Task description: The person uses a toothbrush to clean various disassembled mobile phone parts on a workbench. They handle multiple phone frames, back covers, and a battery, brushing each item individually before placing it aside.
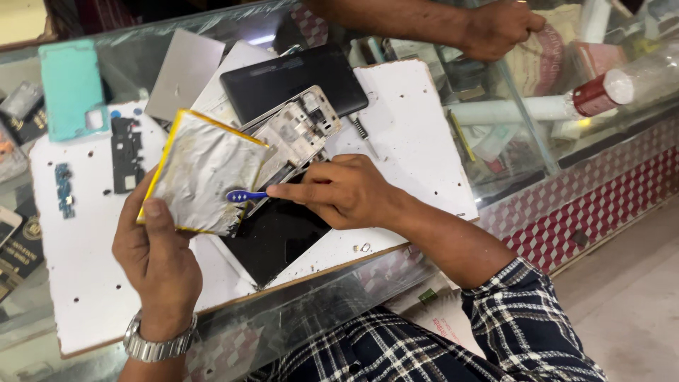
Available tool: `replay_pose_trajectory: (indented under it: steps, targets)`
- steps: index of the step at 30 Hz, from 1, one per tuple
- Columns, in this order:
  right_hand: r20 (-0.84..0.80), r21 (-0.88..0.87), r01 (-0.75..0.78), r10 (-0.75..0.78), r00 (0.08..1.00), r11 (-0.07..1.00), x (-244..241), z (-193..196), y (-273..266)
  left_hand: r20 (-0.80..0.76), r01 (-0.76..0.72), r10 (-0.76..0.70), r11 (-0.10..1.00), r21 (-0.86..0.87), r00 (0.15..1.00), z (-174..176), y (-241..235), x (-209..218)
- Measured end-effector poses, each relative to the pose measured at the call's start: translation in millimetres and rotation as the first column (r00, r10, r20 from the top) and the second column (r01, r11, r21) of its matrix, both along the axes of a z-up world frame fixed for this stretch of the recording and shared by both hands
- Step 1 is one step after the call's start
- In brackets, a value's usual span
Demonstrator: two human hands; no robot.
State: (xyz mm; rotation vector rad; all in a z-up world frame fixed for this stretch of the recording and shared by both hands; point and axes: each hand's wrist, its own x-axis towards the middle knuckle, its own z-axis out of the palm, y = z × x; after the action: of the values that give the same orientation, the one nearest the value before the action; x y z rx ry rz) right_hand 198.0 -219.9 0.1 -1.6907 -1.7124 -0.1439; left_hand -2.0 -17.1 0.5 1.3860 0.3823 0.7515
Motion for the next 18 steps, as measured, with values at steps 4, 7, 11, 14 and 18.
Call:
replay_pose_trajectory:
  steps: [4, 7, 11, 14, 18]
  targets:
    - [0.025, -0.009, 0.062, -0.061, 0.998, 0.998, -1.9, 3.7, 3.8, -0.195, -0.059, 0.082, 0.991, 0.123, 0.977, 0.6, 0.9, -2.1]
    - [-0.033, 0.037, 0.105, -0.103, 0.994, 0.994, -3.7, 1.9, 8.3, -0.195, -0.059, 0.095, 0.982, 0.180, 0.976, -0.5, 2.1, -2.0]
    - [-0.072, 0.000, 0.145, -0.145, 0.987, 0.989, -2.0, 0.4, 3.1, -0.116, 0.013, 0.011, 0.978, 0.208, 0.993, -1.6, 3.6, -1.0]
    - [-0.092, -0.017, 0.166, -0.167, 0.982, 0.986, -4.3, 0.9, 0.6, -0.039, 0.053, -0.046, 0.978, 0.202, 0.998, -2.0, 4.7, -0.5]
    - [-0.108, -0.018, 0.170, -0.171, 0.979, 0.985, -6.2, 4.4, 4.1, -0.095, 0.043, -0.029, 0.986, 0.159, 0.995, -1.2, 3.7, -1.9]
